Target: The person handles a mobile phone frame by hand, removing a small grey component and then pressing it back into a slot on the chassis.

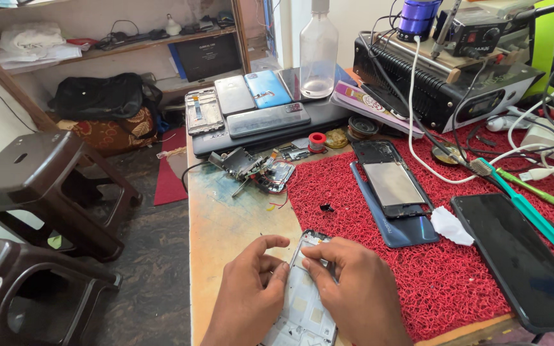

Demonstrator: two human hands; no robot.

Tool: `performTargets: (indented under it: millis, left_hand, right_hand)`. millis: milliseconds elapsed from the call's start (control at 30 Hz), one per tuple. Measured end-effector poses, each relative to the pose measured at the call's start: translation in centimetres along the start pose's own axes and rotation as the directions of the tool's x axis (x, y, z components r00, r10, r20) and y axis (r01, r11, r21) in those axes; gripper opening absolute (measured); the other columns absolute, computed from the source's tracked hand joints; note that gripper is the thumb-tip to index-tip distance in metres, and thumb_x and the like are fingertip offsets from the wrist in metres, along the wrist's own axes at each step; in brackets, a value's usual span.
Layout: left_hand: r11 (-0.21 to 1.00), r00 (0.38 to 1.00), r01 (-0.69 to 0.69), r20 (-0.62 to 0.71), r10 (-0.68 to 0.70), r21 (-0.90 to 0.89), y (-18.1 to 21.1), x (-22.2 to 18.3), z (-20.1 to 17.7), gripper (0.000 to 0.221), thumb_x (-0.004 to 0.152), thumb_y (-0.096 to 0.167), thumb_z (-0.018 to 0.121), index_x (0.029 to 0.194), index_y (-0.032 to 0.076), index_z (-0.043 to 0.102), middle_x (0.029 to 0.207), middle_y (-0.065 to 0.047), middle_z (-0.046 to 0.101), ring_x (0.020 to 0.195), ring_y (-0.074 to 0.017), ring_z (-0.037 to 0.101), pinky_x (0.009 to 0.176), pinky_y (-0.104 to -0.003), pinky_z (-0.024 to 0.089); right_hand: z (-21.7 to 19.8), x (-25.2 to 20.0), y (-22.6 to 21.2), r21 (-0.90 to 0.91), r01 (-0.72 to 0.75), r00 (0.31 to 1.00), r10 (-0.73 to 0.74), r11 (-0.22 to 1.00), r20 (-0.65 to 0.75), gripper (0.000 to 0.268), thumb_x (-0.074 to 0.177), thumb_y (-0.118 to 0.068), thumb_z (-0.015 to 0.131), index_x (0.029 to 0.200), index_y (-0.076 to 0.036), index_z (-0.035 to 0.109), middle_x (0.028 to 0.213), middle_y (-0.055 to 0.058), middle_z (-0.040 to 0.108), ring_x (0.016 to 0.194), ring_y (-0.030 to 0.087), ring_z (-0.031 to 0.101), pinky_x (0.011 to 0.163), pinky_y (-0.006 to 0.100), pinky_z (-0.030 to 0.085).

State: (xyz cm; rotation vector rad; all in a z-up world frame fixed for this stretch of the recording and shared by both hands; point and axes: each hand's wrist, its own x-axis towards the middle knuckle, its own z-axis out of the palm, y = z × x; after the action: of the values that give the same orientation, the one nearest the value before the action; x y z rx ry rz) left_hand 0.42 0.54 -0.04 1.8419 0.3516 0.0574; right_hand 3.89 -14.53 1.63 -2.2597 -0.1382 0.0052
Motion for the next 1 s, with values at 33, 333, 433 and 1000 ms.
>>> performTargets:
  millis: [33,333,433,1000]
  left_hand:
    - [1.0,1.0,0.01,0.0,-0.01,-0.002,0.0,0.0,0.0,0.037,0.088,0.006,0.068,0.125,0.01,0.066,0.074,-0.01,0.076,0.064,-0.0089,0.068,0.058,-0.027,0.053]
    - [0.999,1.0,0.031,0.001,-0.031,-0.013,-0.3,0.0,-0.1,0.033,0.09,0.01,0.069,0.123,0.009,0.068,0.076,-0.009,0.077,0.064,-0.0088,0.067,0.057,-0.028,0.052]
    - [1.0,1.0,0.02,-0.002,-0.02,-0.018,-0.6,0.1,-0.1,0.035,0.087,0.006,0.066,0.122,0.007,0.069,0.076,-0.009,0.078,0.066,-0.0085,0.068,0.059,-0.027,0.054]
    - [0.999,1.0,-0.026,0.008,0.026,-0.037,-0.9,0.2,-0.1,0.033,0.087,0.007,0.066,0.12,0.002,0.07,0.078,-0.009,0.079,0.07,-0.0076,0.072,0.064,-0.025,0.058]
  right_hand:
    - [0.2,0.0,0.1,-0.001,0.038,0.999,-0.039,0.999,-0.013,0.022,0.078,-0.027,0.082,0.099,-0.02,0.085,0.095,0.0,0.079,0.071,0.02,0.073,0.068,0.034,0.056]
    - [0.5,-0.1,0.5,0.127,-0.166,0.986,0.164,0.978,0.027,0.022,0.081,-0.027,0.082,0.101,-0.018,0.082,0.081,0.006,0.081,0.062,0.019,0.075,0.063,0.034,0.057]
    - [0.7,0.0,0.6,0.115,-0.122,0.992,0.124,0.986,-0.009,0.024,0.079,-0.026,0.083,0.102,-0.018,0.082,0.079,0.006,0.081,0.06,0.017,0.074,0.061,0.032,0.056]
    - [0.8,0.3,1.0,0.217,-0.122,0.992,0.121,0.968,0.022,0.027,0.076,-0.022,0.085,0.102,-0.014,0.085,0.07,0.005,0.081,0.052,0.009,0.066,0.054,0.029,0.054]
